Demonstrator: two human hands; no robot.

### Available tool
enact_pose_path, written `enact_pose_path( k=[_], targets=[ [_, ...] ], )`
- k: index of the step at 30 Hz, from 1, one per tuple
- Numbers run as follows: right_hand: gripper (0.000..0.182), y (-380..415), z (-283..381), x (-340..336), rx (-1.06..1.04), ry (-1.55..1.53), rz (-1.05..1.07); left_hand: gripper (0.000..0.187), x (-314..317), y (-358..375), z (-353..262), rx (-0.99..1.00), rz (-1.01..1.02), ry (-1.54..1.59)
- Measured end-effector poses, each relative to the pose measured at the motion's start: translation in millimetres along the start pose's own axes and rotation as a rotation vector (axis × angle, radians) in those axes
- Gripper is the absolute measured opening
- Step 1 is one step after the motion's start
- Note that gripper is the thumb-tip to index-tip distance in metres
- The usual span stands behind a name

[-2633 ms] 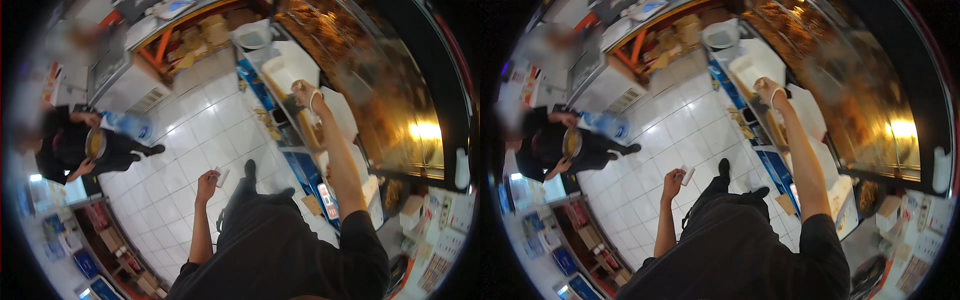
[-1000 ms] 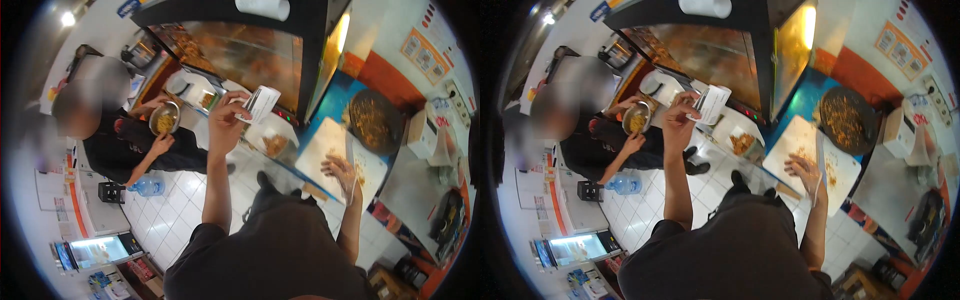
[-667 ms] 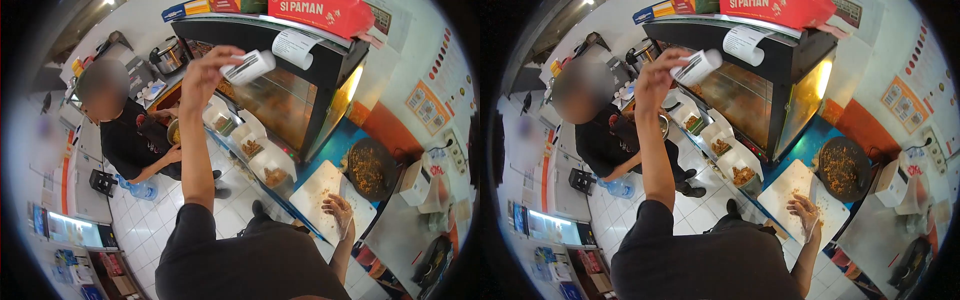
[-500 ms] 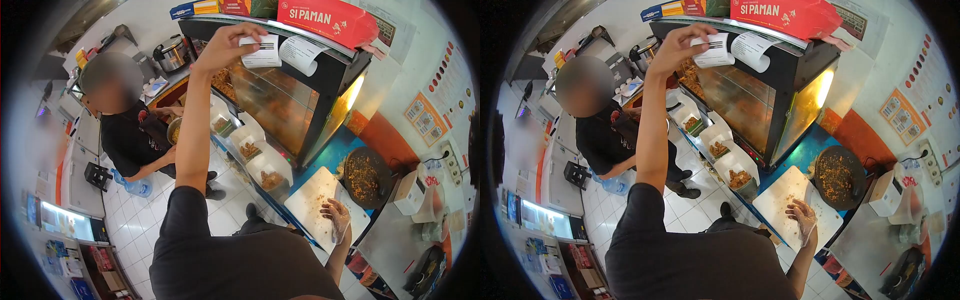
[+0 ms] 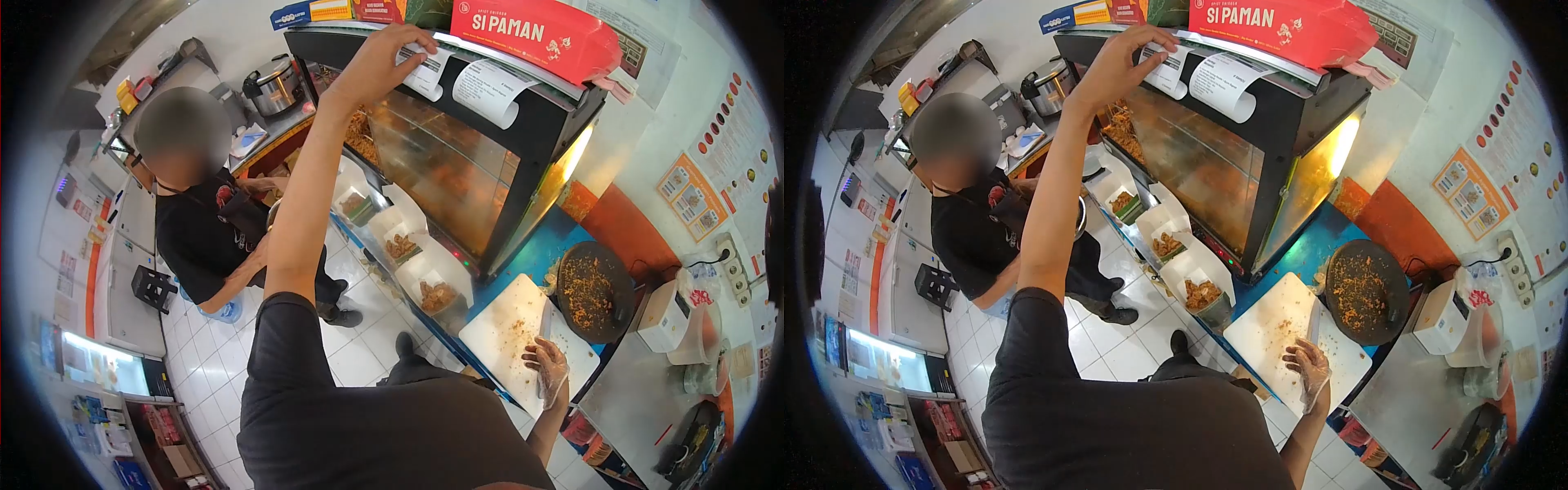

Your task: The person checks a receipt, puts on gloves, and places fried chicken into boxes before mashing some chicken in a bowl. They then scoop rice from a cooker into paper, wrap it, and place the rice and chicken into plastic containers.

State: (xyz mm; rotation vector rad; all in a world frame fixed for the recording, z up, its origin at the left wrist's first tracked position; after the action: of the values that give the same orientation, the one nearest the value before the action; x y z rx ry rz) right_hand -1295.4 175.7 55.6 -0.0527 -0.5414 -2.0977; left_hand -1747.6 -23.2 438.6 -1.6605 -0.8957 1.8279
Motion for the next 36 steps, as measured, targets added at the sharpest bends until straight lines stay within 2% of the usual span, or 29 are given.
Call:
enact_pose_path(
  k=[4,10,12,13,19,23,25,28,29,30,32,33,36],
  targets=[
    [0.036,-3,3,1,0.001,0.032,0.002,0.017,7,4,-6,0.120,-0.077,-0.118],
    [0.037,-11,8,13,0.008,0.087,0.023,0.019,19,17,-11,0.077,-0.159,-0.026],
    [0.037,-14,9,18,0.007,0.092,0.035,0.013,13,20,-25,0.095,-0.328,-0.020],
    [0.037,-14,9,20,0.006,0.096,0.046,0.018,12,23,-28,0.116,-0.330,-0.188],
    [0.040,-17,5,25,-0.001,0.107,0.072,0.029,36,27,-23,0.024,-0.383,-0.031],
    [0.041,-17,-1,24,0.008,0.125,0.054,0.028,38,29,-28,0.016,-0.368,-0.042],
    [0.041,-16,-1,25,0.012,0.136,0.047,0.028,36,27,-34,0.077,-0.346,-0.163],
    [0.040,-18,-2,25,0.034,0.161,0.025,0.033,35,23,-29,0.117,-0.282,-0.184],
    [0.040,-21,-5,22,0.021,0.172,0.037,0.024,14,22,-56,0.129,-0.387,-0.235],
    [0.040,-22,-7,20,0.015,0.184,0.049,0.049,18,14,-47,-0.011,-0.091,-0.134],
    [0.041,-24,-6,23,0.010,0.212,0.063,0.040,16,12,-47,-0.044,-0.029,0.010],
    [0.040,-22,-5,25,0.011,0.209,0.060,0.038,20,16,-47,0.081,-0.177,-0.046],
    [0.040,-21,-4,30,0.040,0.222,0.055,0.038,21,20,-48,0.136,-0.211,0.017]
  ],
)
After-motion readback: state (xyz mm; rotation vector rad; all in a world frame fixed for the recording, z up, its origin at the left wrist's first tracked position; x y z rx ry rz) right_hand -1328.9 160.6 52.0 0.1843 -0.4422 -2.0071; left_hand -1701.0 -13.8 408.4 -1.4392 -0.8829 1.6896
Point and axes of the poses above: each hand's wrist, its own y-axis away from the middle knuckle, its own x-axis out of the palm, z = x × y, the point moved 4 cm from there along -y, towards the middle knuckle
